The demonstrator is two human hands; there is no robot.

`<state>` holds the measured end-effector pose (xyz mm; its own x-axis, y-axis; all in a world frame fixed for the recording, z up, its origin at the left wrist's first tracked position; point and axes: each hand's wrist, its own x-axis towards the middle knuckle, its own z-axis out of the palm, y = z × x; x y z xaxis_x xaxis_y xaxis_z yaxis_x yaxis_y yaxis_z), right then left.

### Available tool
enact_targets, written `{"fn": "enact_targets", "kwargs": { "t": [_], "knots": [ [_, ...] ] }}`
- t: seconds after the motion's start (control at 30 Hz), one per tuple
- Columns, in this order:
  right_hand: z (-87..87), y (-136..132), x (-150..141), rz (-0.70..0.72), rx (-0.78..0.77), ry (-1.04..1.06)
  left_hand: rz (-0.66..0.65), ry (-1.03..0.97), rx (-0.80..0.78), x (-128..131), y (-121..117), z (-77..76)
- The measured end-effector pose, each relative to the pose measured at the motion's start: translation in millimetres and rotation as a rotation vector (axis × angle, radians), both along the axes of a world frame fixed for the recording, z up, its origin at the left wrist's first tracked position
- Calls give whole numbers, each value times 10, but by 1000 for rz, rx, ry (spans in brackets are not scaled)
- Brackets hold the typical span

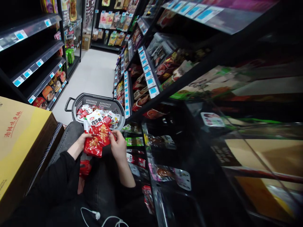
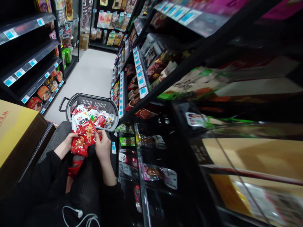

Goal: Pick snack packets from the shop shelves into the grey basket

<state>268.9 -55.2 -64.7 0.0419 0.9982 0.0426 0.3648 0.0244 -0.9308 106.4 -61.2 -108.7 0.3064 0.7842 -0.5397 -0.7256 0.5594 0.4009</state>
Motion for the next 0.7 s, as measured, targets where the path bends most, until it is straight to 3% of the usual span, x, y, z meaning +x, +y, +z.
{"fn": "enact_targets", "kwargs": {
  "t": [0.13,0.27,0.37,0.47,0.6,0.7],
  "knots": [
    [24,1,75,-158,76,231,-57,-46,23,-18,4,-3],
    [190,-86,107,-263,-15,706,-134,-126,85,-29,2,17],
    [376,-204,152,-67,-251,1155,-125,-131,125,-39,1,9],
    [504,-299,202,151,-391,1444,-140,-163,141,-54,3,-13],
    [542,-332,208,225,-414,1522,-121,-188,127,-72,4,-20],
    [522,-305,187,214,-396,1413,-108,-187,106,-72,4,-8]
  ]
}}
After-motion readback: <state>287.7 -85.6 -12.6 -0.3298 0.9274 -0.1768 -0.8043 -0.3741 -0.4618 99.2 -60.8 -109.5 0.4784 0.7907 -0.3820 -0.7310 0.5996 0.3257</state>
